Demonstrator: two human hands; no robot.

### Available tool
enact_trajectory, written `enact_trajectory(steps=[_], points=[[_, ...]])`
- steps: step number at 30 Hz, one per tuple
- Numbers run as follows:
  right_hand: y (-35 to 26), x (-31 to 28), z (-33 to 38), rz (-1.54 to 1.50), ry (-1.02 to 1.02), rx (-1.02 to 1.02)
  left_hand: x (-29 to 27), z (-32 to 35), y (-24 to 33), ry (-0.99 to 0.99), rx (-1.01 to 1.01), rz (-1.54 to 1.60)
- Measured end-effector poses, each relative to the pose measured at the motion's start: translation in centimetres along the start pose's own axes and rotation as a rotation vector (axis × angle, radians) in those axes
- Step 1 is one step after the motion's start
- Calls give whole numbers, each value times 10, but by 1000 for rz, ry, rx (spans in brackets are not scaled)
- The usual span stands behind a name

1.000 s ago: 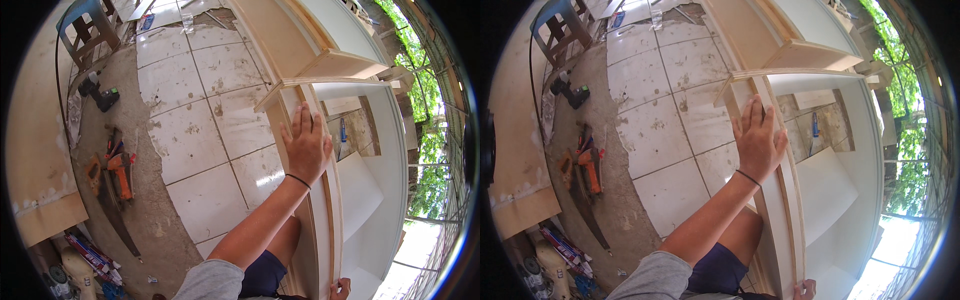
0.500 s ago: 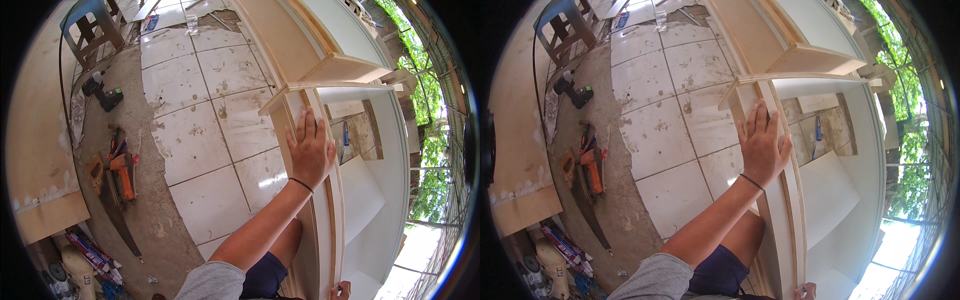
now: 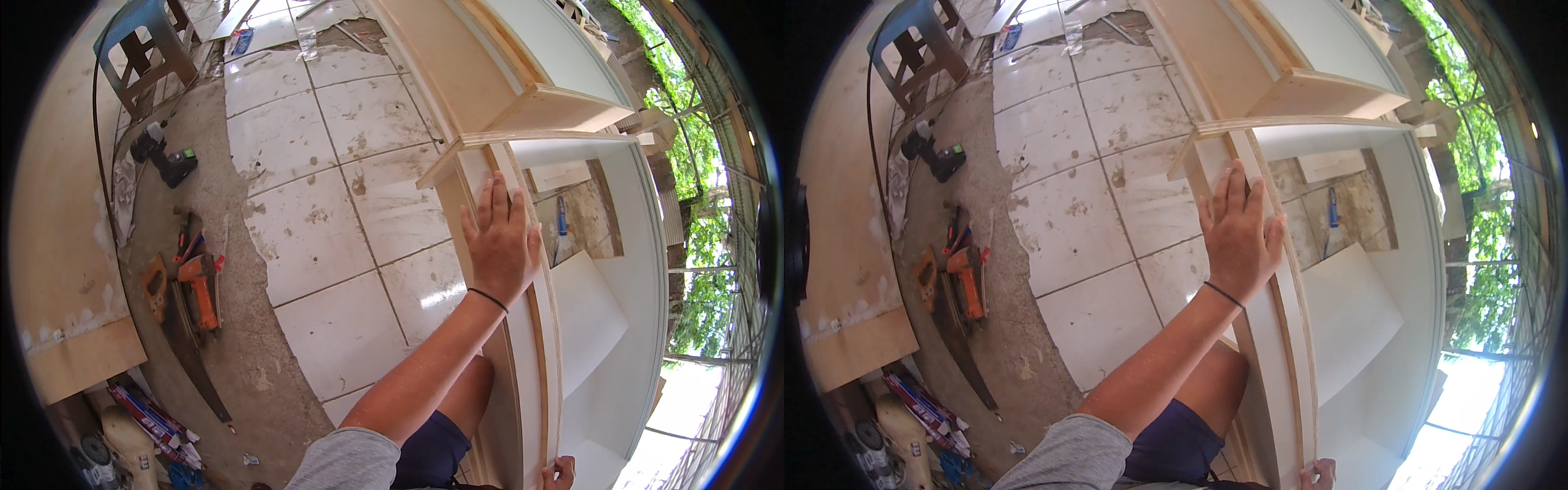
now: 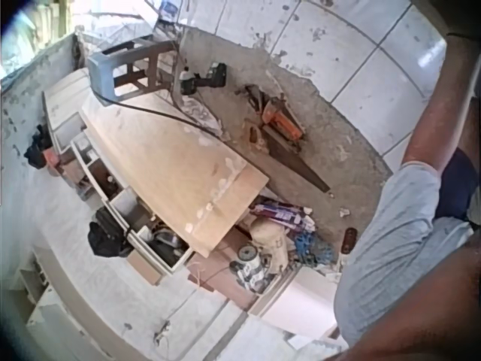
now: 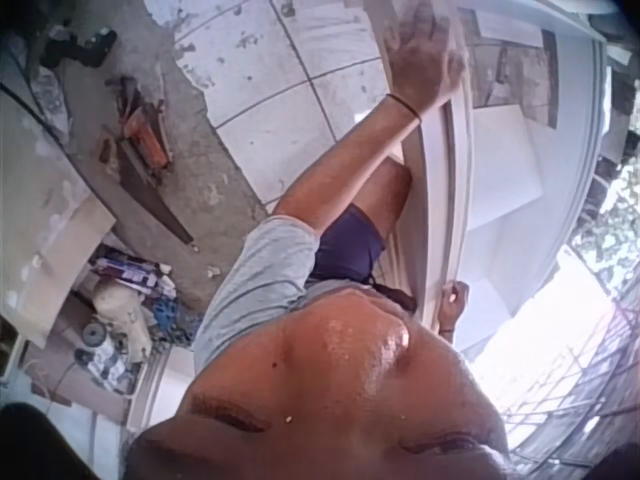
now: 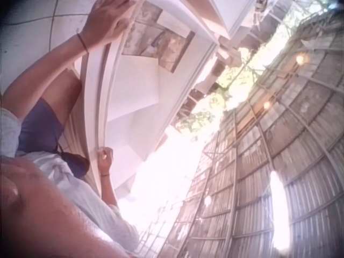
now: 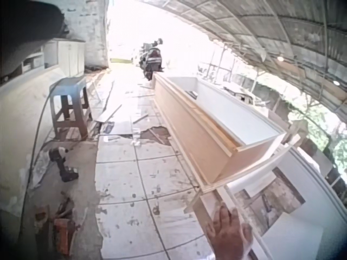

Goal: The person applies adhesive strips to the edges of wooden cabinet components, using a square and pencil to mark the length, cutting the strips with scissors, and smoothing the applied strips by hand and with a small block.

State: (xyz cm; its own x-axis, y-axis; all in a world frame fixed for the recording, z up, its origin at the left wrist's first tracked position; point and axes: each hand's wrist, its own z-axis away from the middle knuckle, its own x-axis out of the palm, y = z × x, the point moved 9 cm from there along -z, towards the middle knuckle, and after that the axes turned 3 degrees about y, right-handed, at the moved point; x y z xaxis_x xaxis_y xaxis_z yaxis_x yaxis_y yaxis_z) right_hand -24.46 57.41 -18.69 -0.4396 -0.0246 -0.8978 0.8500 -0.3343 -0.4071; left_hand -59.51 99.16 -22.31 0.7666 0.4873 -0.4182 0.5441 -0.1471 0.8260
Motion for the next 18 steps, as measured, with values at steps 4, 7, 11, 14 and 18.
enact_trajectory(steps=[4, 7, 11, 14, 18], points=[[4, -4, 12, 103, 55, -16, 12, 0, 3, -40, 10, 23], [-4, 0, -5, 111, 124, 143, 14, -7, -8, 46, 61, 31], [-12, 0, -4, -4, 246, 99, 10, -15, -9, 79, 246, -111], [-22, -5, -6, -67, 260, 80, 10, -20, -17, 66, 233, -135], [-13, -2, 12, -160, 292, 88, 22, -16, -24, -30, 187, -138]])
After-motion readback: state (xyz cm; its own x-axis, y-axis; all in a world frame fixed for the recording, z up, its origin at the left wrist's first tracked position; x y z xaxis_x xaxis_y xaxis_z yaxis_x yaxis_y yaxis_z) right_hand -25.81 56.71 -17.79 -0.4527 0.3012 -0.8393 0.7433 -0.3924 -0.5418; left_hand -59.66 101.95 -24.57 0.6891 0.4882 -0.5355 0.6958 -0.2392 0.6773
